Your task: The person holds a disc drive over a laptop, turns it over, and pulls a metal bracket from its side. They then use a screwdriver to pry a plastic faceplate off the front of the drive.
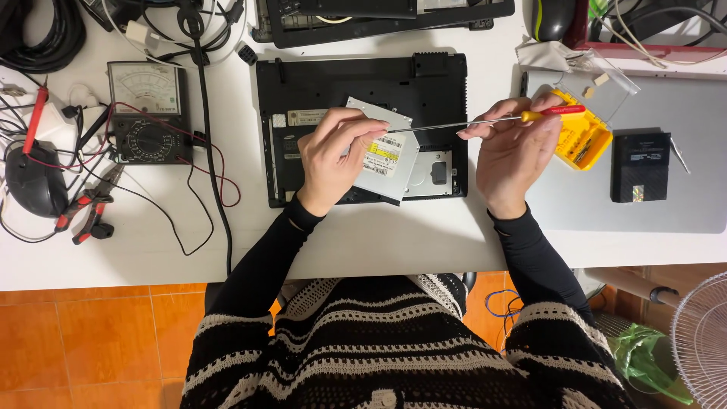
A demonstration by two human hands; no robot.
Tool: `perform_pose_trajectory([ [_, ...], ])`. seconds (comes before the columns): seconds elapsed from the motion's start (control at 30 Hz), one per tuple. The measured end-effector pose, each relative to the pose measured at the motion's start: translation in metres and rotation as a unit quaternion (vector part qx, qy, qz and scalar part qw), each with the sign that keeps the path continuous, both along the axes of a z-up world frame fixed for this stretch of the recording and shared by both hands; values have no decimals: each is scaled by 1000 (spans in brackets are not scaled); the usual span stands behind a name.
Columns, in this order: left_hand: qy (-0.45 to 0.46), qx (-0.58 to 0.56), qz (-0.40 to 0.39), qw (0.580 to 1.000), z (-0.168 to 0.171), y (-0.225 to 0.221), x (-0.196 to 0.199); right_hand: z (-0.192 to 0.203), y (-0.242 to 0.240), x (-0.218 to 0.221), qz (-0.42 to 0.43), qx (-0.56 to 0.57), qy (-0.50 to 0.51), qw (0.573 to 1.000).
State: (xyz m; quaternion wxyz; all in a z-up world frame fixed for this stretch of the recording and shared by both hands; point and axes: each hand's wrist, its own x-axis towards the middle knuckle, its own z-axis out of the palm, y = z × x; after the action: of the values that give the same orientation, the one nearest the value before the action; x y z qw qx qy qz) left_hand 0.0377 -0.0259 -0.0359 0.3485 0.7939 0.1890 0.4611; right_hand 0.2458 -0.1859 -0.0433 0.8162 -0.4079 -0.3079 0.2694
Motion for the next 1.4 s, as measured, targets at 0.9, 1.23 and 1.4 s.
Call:
perform_pose_trajectory([
  [0.9, -4, -5, -16, 1000, -1, 0, -2, -2, 0, -3, -1, -3, -19, 1000],
  [1.23, 2, -7, -8, 1000, 0, 2, -2, -11, -3, 1, -13, -6, -6, 1000],
  [1.4, 14, -3, -3, 1000, -3, 3, -3, -13, -5, 2, -29, -17, -71, 997],
])
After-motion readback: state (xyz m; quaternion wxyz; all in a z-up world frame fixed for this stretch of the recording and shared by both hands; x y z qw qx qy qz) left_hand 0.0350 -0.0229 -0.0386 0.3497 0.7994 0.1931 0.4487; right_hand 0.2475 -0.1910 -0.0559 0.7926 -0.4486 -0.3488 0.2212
